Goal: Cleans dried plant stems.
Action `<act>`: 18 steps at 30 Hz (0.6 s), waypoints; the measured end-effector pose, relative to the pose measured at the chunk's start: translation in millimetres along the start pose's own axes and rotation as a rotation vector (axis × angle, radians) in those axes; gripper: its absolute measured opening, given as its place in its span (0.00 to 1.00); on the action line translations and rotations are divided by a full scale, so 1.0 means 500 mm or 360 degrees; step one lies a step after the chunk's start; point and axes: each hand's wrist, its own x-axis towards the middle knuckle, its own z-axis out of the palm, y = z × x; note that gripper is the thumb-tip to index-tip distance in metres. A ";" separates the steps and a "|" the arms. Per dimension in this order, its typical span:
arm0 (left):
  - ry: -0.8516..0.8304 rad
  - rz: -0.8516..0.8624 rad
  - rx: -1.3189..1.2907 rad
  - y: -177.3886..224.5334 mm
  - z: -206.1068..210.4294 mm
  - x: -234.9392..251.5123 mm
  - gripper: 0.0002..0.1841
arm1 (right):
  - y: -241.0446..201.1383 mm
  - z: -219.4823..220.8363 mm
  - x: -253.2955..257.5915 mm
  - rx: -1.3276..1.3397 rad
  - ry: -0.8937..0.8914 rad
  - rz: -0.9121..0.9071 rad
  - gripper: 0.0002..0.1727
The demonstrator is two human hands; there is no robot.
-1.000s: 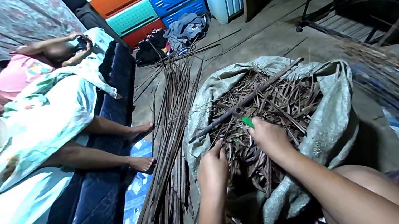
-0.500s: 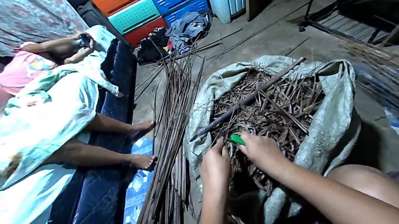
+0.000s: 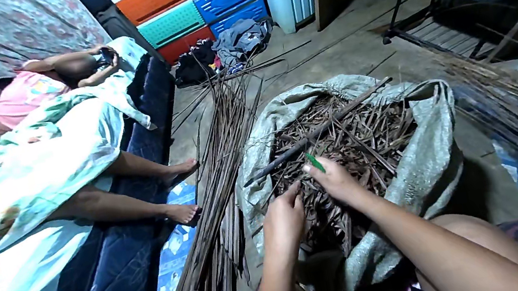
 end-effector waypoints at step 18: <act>0.0088 -0.0149 0.0104 -0.018 -0.015 0.008 0.20 | -0.067 0.042 -0.078 -0.1221 -0.0286 0.0166 0.19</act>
